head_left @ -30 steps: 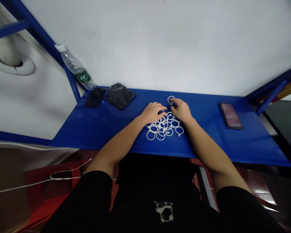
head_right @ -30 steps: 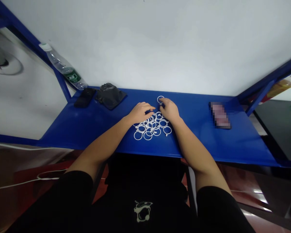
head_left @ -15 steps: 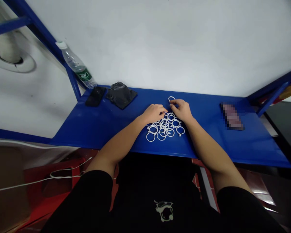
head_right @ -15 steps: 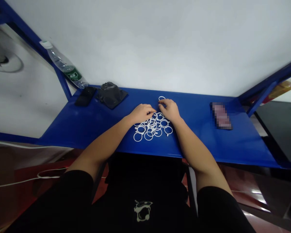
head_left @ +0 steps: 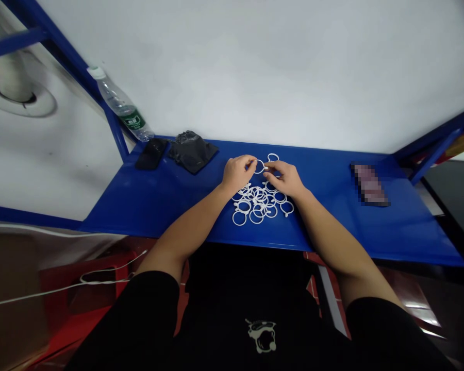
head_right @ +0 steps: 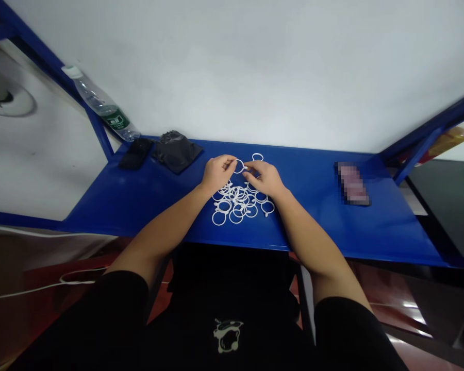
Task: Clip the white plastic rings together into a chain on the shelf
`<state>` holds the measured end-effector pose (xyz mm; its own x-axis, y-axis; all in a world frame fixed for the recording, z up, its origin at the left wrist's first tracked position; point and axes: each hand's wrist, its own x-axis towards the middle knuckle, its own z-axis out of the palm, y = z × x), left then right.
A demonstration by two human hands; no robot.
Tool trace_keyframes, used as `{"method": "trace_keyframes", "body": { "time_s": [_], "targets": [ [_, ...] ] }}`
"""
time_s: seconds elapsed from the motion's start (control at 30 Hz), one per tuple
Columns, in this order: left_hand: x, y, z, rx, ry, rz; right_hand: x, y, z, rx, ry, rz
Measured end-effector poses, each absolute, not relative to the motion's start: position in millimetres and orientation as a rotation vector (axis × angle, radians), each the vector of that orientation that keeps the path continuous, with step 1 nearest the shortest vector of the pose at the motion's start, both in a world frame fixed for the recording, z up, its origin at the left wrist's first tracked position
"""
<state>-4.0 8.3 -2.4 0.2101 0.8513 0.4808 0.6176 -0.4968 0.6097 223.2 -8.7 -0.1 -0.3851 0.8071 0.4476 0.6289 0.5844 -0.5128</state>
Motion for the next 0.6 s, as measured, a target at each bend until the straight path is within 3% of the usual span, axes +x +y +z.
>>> {"method": "trace_keyframes", "body": {
  "time_s": [0.6],
  "targets": [
    [-1.9, 9.3, -9.3, 2.359, 1.221, 1.158, 224.7, -11.7, 2.8, -1.008, -2.033, 0.387]
  ]
}}
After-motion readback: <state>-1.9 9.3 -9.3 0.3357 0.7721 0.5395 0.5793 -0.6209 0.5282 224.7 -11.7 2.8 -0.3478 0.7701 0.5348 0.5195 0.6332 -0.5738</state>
